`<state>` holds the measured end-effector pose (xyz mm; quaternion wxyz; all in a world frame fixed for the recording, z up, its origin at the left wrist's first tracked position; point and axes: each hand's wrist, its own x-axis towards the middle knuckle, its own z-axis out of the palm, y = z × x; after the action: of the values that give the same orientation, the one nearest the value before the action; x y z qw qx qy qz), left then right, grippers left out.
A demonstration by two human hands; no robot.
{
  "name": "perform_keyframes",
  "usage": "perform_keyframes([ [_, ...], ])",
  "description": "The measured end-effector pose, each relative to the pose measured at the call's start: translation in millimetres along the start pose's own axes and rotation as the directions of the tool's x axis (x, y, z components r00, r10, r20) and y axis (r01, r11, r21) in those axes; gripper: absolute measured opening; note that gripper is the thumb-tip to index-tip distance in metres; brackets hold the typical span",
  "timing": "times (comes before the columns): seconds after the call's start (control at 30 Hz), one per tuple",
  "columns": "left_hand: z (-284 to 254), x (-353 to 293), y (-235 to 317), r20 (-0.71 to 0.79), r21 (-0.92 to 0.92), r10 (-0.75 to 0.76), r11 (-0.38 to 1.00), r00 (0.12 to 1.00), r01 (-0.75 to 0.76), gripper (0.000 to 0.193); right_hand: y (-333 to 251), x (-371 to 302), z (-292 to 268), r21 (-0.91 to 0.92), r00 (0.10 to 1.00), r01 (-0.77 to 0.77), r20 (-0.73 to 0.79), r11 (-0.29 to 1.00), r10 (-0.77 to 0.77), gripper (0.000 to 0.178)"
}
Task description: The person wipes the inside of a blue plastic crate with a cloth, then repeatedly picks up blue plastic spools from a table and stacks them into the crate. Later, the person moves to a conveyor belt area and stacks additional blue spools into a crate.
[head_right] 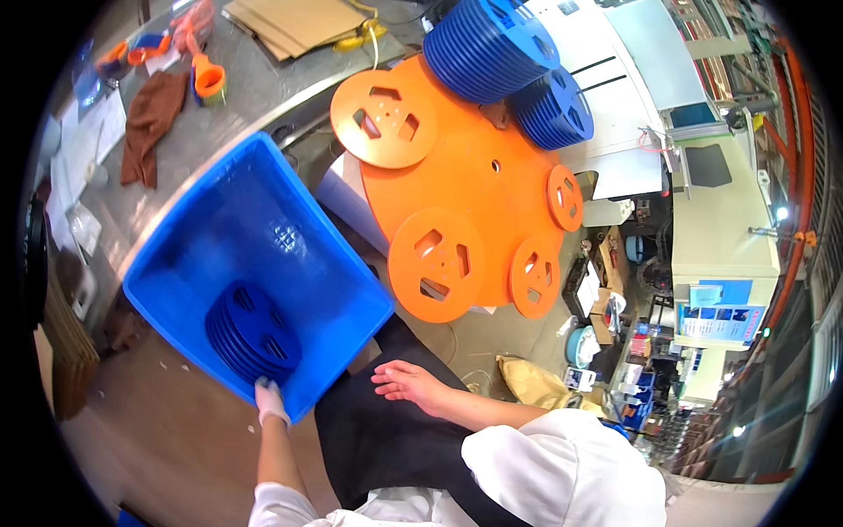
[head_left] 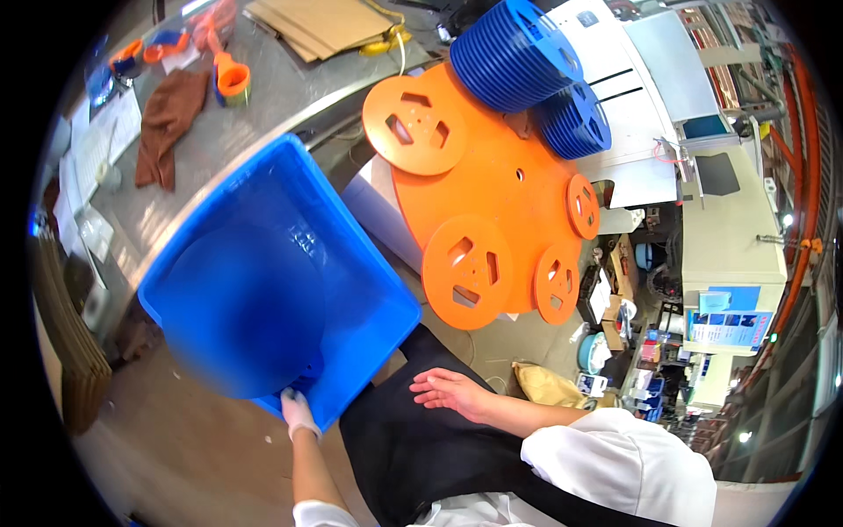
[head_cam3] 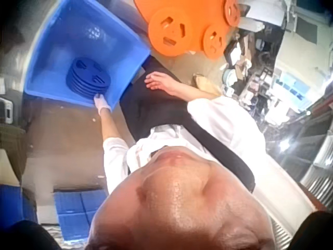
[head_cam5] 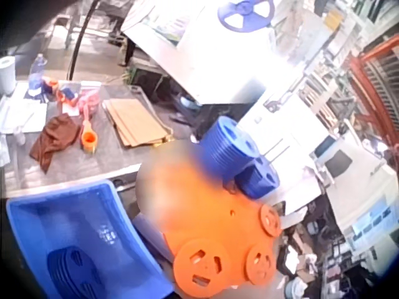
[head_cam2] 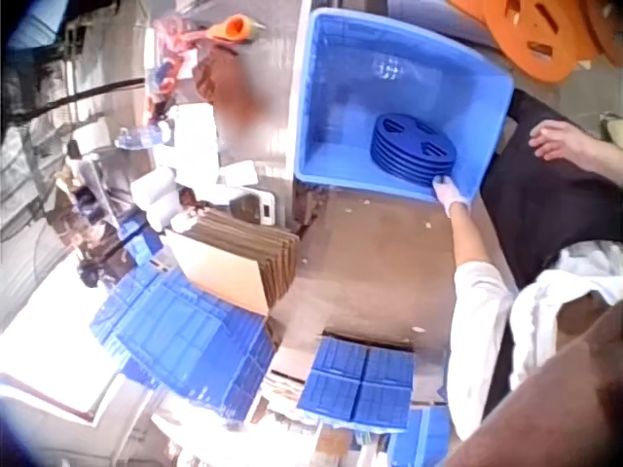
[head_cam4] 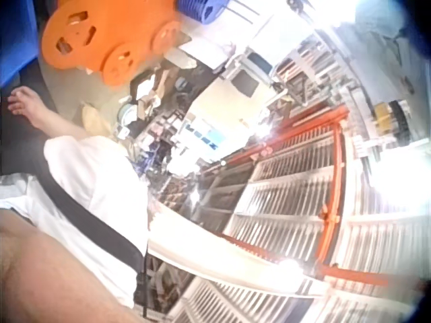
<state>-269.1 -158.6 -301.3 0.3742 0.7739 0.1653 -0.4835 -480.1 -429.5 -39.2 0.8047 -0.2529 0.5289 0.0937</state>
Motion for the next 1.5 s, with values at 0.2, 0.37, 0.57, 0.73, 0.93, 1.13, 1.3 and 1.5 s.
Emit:
perform_keyframes([
  [0.2,-19,-74,-78,0.086,-0.173,-0.055,0.982,0.995,0.07,0.031,-45,-2,-33,-0.173,0.997,0.055,-0.034,0.983,-0.062,0.035],
  [0.37,-38,-122,-81,-0.09,-0.132,-0.324,0.941,0.942,0.311,0.018,-205,37,-83,-0.254,0.92,0.323,-0.143,0.912,-0.366,0.043],
  [0.57,-5,-150,-57,0.109,0.074,-0.013,0.997,0.994,0.005,0.016,-538,86,-150,-0.688,0.179,0.7,-0.091,0.192,-0.98,0.076],
  [0.73,48,-187,-29,0.149,0.339,-0.296,0.912,0.944,0.232,0.056,-714,90,-143,-0.989,0.012,0.148,0.012,-0.01,-1.0,0.089],
  [0.93,113,-231,-57,0.384,0.79,0.32,0.373,0.866,-0.487,0.04,-786,134,-151,-0.92,0.791,-0.038,-0.267,0.391,-0.551,0.092],
  [1.13,115,-254,-74,0.125,0.539,-0.164,0.84,0.979,0.072,0.041,-777,178,-188,-0.763,0.926,0.024,-0.227,0.646,-0.302,0.077],
  [1.3,99,-256,-38,0.256,0.418,-0.278,0.895,0.926,0.154,0.038,-745,175,-182,-0.875,0.848,0.025,-0.238,0.484,-0.473,0.058],
  [1.5,109,-264,4,0.197,0.429,-0.019,0.9,0.98,-0.069,0.024,-667,154,-223,-0.992,0.728,-0.125,-0.072,-0.03,-0.682,0.056],
])
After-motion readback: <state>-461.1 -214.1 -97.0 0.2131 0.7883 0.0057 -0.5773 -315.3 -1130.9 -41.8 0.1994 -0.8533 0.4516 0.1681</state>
